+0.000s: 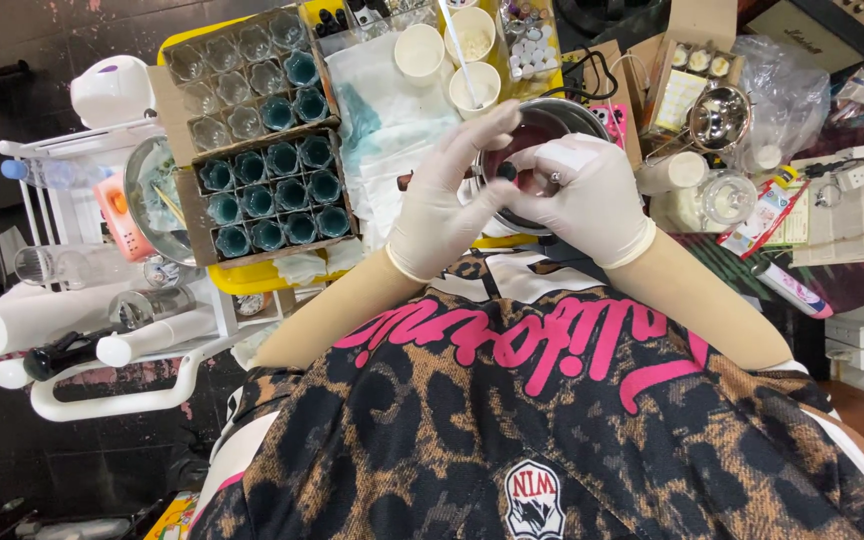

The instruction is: Mixing fragrance or color into melted wax in a small pot at a workbench.

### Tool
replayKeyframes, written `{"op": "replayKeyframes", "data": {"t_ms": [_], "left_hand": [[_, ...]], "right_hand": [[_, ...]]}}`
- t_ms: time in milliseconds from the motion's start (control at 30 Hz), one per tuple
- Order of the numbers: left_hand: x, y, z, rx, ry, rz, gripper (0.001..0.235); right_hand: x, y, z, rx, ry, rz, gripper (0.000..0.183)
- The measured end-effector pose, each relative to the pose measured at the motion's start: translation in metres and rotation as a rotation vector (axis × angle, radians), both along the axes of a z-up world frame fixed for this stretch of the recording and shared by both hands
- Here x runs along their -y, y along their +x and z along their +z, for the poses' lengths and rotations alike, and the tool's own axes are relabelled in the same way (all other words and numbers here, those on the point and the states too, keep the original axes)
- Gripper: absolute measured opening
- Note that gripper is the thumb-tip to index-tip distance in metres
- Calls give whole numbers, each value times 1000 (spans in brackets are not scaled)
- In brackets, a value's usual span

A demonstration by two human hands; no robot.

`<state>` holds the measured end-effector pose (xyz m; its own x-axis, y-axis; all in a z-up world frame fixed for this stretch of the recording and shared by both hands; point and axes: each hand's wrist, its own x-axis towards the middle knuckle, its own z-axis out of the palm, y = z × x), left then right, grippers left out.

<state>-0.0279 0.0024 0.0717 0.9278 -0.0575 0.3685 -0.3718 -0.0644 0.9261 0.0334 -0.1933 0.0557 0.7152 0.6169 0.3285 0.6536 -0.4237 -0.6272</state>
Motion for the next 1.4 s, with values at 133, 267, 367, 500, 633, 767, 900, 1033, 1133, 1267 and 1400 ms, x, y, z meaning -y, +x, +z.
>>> {"op": "replayKeyframes", "data": {"t_ms": [133, 267, 367, 500, 633, 767, 900, 1033, 1133, 1267, 1400], "left_hand": [[0, -2, -16, -130, 114, 83, 56], [-2, -2, -28, -221, -77, -1, 47], [-4, -1, -33, -235, -131, -44, 44], [-6, -1, -37, -235, -98, -40, 41], [-24, 3, -27, -271, -171, 23, 39], [-70, 29, -42, -42, 29, 276, 29], [-127, 72, -78, 30, 53, 511, 23], [-176, 119, -138, 108, 314, 714, 27], [-191, 143, -167, 9, 476, 795, 28], [-193, 163, -183, -104, 526, 748, 27], [-192, 180, -184, -304, 626, 681, 24]], "right_hand": [[-4, -1, 9, 43, -6, 16, 25], [-7, -3, 14, 23, -11, 4, 23], [-9, -5, 15, 11, -4, 3, 23], [-11, -6, 14, -2, -6, -4, 26], [-11, -5, 17, -28, -4, 7, 33], [-3, -8, 14, -67, -6, -19, 26], [5, -16, 17, -172, 70, -99, 14], [13, -20, 14, -243, 133, -152, 18], [15, -23, 12, -268, 160, -179, 21], [15, -29, 9, -318, 201, -232, 22], [13, -29, 5, -375, 261, -257, 23]]}}
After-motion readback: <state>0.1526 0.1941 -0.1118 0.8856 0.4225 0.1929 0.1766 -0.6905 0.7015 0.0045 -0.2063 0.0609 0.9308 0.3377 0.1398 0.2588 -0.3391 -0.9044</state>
